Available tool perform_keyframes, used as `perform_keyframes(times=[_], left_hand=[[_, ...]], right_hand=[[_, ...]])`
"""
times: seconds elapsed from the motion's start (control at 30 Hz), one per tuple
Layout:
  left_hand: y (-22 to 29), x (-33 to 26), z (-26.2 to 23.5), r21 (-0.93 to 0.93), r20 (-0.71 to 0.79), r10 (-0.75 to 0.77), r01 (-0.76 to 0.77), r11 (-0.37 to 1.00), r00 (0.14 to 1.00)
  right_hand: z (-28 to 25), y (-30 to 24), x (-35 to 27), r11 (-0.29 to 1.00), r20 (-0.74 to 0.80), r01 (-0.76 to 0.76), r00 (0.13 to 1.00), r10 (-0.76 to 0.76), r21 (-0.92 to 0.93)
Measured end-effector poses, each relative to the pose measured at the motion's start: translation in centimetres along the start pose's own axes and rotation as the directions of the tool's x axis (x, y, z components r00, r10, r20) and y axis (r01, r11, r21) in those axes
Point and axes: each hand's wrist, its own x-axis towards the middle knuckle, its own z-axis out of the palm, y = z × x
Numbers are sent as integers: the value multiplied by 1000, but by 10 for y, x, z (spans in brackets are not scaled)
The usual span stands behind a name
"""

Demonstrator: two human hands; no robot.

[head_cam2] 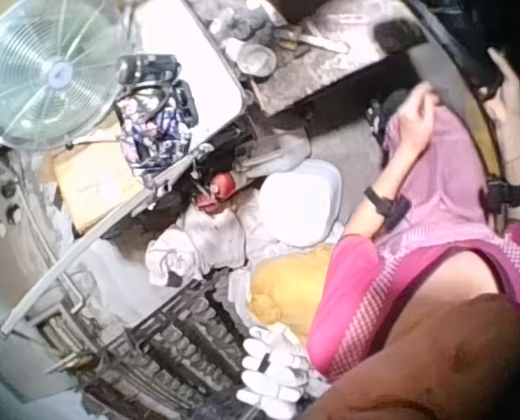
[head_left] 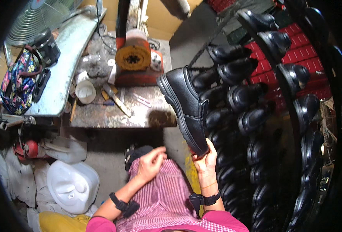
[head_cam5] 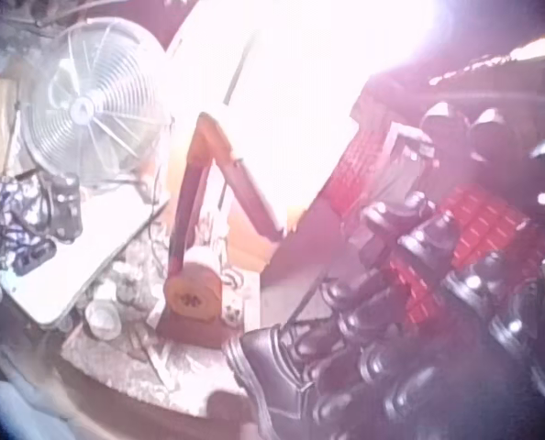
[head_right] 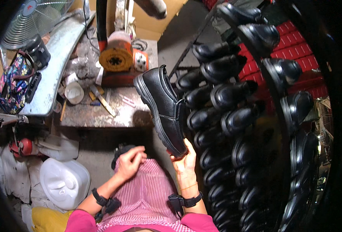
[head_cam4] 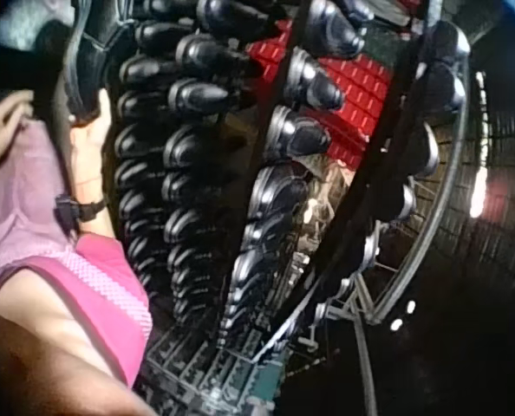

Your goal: The worker polishes and inspects a series of black shoes using a specialized finishing machine in a factory setting.

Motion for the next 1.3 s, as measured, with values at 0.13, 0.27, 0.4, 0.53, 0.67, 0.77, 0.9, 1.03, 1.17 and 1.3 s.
perform_keyframes(times=[0.13, 0.27, 0.4, 0.53, 0.67, 0.77, 0.9, 1.03, 1.17, 1.3], left_hand=[[9, -1, 10, -389, -14, -149, 132, 912, 989], [44, -16, 29, -377, -129, -88, 34, 926, 988], [48, -35, 30, -422, -202, -120, 24, 906, 972], [46, -52, 19, -410, -233, -202, 93, 908, 951], [54, -76, 20, -98, -358, 79, -122, 988, 930], [77, -88, 24, 160, -249, 283, -249, 955, 926], [78, -92, 19, 409, -186, 478, -375, 832, 859], [86, -95, 18, 545, -118, 548, -407, 733, 828], [93, -97, 8, 575, -37, 521, -408, 709, 853], [100, -95, -3, 658, 158, 510, -475, 584, 846]], right_hand=[[-31, 28, -47, 998, -12, -43, 999, 44, 49], [-46, 46, -86, 998, 58, -58, 997, 57, 9], [-64, 58, -111, 998, 93, -48, 994, 52, -44], [-73, 60, -131, 1000, 59, 7, 998, -6, -30], [-79, 62, -147, 991, 44, 101, 994, -97, -85], [-84, 61, -155, 979, 58, 166, 985, -160, -122], [-76, 61, -168, 942, 151, 278, 956, -252, -189], [-68, 57, -176, 916, 204, 337, 934, -295, -219], [-70, 58, -178, 889, 258, 398, 905, -339, -225], [-68, 60, -180, 864, 277, 441, 885, -373, -243]])
